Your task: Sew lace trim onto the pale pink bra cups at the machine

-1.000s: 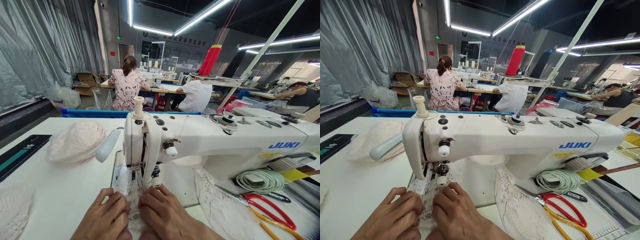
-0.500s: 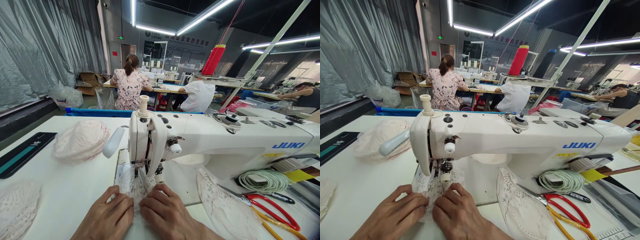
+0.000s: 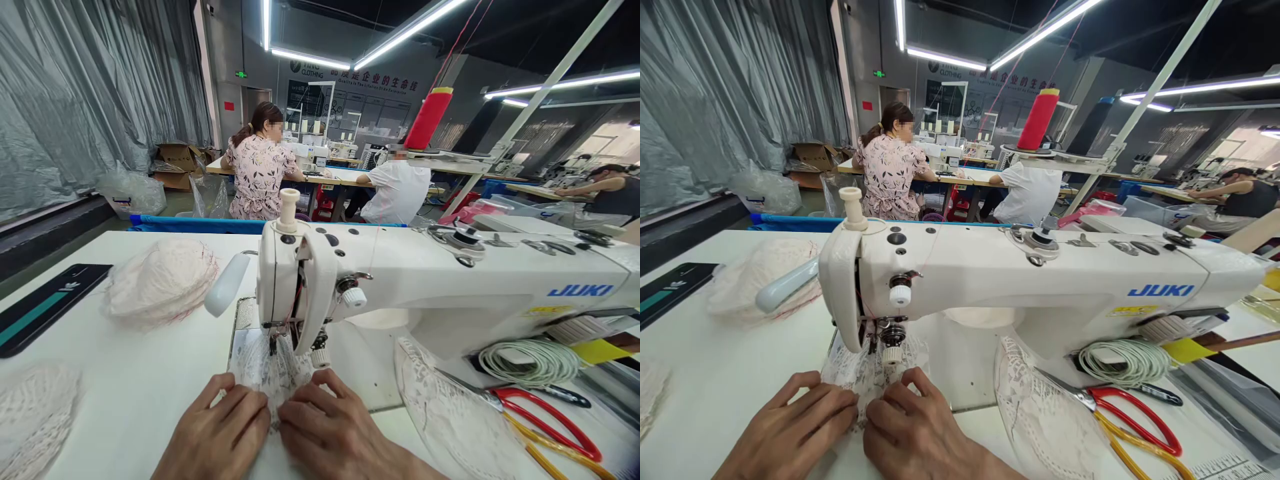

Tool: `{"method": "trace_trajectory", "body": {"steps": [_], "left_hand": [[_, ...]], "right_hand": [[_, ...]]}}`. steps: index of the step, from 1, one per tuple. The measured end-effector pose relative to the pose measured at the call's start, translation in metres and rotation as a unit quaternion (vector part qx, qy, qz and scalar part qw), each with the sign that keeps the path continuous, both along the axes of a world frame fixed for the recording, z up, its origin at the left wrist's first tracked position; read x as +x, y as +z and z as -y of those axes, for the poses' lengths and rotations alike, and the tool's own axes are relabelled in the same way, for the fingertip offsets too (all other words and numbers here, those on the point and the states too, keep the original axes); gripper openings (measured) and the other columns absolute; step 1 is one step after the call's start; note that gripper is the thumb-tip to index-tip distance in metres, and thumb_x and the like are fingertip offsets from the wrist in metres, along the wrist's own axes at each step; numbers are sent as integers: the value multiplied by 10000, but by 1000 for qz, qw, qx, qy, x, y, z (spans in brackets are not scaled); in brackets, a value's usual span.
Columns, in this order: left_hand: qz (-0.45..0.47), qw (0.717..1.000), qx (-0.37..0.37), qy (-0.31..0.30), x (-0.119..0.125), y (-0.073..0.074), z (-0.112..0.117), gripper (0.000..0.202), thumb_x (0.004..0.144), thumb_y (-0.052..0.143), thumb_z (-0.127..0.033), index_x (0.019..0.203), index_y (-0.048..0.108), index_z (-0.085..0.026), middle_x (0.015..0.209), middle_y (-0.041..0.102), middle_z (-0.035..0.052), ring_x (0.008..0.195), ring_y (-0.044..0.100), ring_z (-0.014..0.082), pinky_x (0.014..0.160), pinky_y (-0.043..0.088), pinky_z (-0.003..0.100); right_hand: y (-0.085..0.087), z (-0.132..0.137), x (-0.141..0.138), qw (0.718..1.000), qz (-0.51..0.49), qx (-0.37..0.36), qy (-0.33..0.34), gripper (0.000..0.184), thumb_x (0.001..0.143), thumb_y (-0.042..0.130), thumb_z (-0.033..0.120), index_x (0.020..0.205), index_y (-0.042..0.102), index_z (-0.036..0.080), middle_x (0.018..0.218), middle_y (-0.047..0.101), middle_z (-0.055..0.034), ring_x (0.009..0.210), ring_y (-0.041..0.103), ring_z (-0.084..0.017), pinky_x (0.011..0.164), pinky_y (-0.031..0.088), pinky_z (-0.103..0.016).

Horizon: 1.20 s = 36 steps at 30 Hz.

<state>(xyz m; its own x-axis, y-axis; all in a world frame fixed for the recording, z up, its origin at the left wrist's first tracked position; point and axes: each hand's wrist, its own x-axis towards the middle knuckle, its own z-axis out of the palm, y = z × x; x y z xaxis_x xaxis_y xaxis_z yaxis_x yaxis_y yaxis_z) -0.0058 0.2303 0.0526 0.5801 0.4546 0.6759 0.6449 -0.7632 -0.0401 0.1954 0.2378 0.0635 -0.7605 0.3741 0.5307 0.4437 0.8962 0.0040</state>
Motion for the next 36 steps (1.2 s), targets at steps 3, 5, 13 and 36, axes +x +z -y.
{"method": "trace_trajectory", "body": {"steps": [3, 5, 13, 36], "left_hand": [[-2, 1000, -14, 8, 0, -7, 1, 365, 947, 309, -86, 775, 622, -161, 764, 657, -1, 670, 580, 115, 751, 367, 329], [-3, 1000, -8, 10, 0, -7, 1, 357, 945, 322, -87, 773, 624, -167, 766, 654, -4, 678, 584, 118, 751, 368, 333], [18, 1000, 10, -4, 3, 5, -1, 406, 955, 287, -61, 771, 635, -159, 767, 680, 1, 685, 593, 108, 750, 367, 313], [-8, 999, 9, 44, 5, 0, -25, 331, 986, 305, -223, 1016, 629, -164, 828, 687, 22, 764, 618, 153, 804, 364, 344]], "right_hand": [[0, 0, 0, 1000, 8, -3, -4, 276, 926, 382, 86, 767, 593, 165, 758, 628, -40, 737, 554, -140, 752, 411, -324], [1, 0, 0, 1000, 11, -4, -7, 269, 927, 386, 89, 776, 594, 168, 760, 629, -41, 734, 554, -141, 749, 412, -322], [-1, 1, 1, 1000, 17, 2, -16, 234, 918, 419, 96, 780, 591, 172, 771, 631, -31, 724, 551, -138, 742, 406, -316], [-8, -24, -2, 995, -42, 20, -90, 548, 892, 350, 610, 1041, 587, 140, 918, 676, -96, 738, 578, -188, 826, 380, -384]]}}
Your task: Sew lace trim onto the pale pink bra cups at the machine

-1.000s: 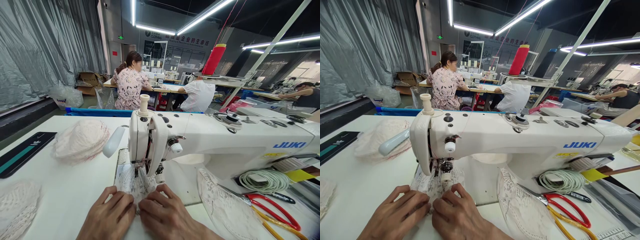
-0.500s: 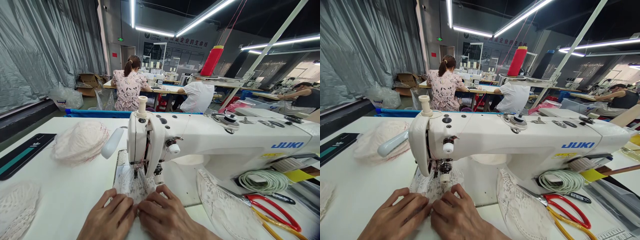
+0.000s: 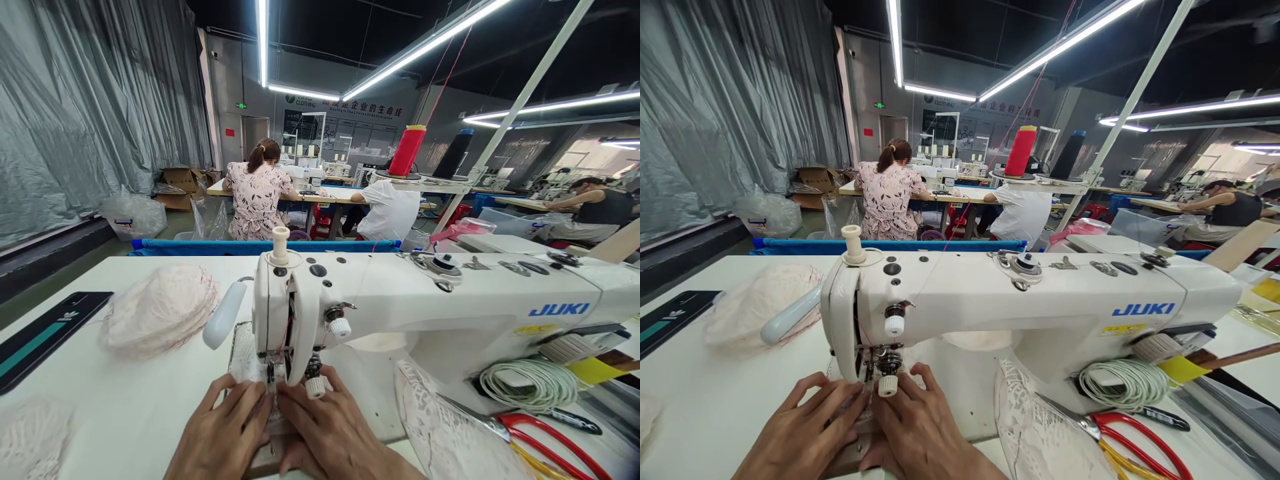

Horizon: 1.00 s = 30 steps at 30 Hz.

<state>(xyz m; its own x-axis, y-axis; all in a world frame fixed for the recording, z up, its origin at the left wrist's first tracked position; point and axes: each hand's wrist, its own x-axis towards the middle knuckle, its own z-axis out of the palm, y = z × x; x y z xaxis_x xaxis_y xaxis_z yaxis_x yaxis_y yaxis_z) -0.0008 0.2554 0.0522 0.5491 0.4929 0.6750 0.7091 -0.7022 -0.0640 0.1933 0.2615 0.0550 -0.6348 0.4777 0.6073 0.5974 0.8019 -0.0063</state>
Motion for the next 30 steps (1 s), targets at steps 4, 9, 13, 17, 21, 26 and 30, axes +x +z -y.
{"method": "trace_trajectory", "body": {"steps": [4, 9, 13, 17, 21, 26, 30], "left_hand": [[-1, 1000, -13, 14, -1, -3, -4, 390, 1002, 252, -253, 1023, 631, -163, 864, 684, 27, 795, 615, 149, 838, 352, 335], [10, 1000, 18, 9, -2, -12, -3, 349, 996, 293, -244, 998, 630, -157, 919, 697, 39, 859, 617, 158, 877, 351, 347], [18, 1000, 10, -8, -4, -13, 2, 332, 977, 312, -160, 926, 639, -172, 938, 700, 41, 898, 614, 157, 880, 353, 351], [20, 999, 41, -21, -4, -9, 6, 436, 992, 224, -137, 864, 640, -153, 842, 702, 38, 810, 613, 135, 811, 360, 340], [13, 998, 62, -6, -4, -7, 7, 451, 998, 215, -160, 855, 642, -151, 826, 700, 47, 807, 609, 144, 795, 371, 342], [15, 997, 77, 2, -4, -7, 7, 436, 987, 233, -136, 851, 647, -143, 830, 692, 61, 805, 602, 158, 791, 374, 350], [18, 997, 79, 9, -4, -9, 5, 448, 976, 219, -96, 849, 645, -156, 810, 684, 48, 796, 598, 154, 801, 366, 349]], "right_hand": [[2, -4, 0, 1000, 5, -4, -4, 565, 901, 353, 598, 1149, 545, 127, 958, 675, -108, 841, 592, -218, 861, 379, -409], [2, -2, 1, 1000, 9, -5, -8, 541, 909, 343, 592, 1118, 556, 141, 959, 678, -95, 851, 589, -214, 898, 356, -416], [-2, 3, 1, 999, -8, 20, 26, 469, 952, 296, 529, 956, 578, 155, 933, 671, -65, 750, 581, -158, 896, 341, -370], [-3, 6, 0, 1000, 4, 14, 27, 461, 974, 262, 498, 882, 565, 163, 835, 648, -46, 708, 568, -150, 840, 347, -347], [-3, 6, 1, 999, 15, 14, 26, 353, 993, 296, 392, 927, 563, 170, 856, 647, -45, 702, 557, -147, 830, 341, -338], [-4, 5, 2, 999, 32, 12, 21, 362, 988, 300, 408, 945, 570, 170, 870, 650, -54, 712, 556, -154, 842, 344, -344], [-4, 6, 3, 999, 41, 7, 17, 353, 994, 289, 374, 944, 576, 175, 870, 653, -55, 728, 561, -161, 846, 346, -350]]}}
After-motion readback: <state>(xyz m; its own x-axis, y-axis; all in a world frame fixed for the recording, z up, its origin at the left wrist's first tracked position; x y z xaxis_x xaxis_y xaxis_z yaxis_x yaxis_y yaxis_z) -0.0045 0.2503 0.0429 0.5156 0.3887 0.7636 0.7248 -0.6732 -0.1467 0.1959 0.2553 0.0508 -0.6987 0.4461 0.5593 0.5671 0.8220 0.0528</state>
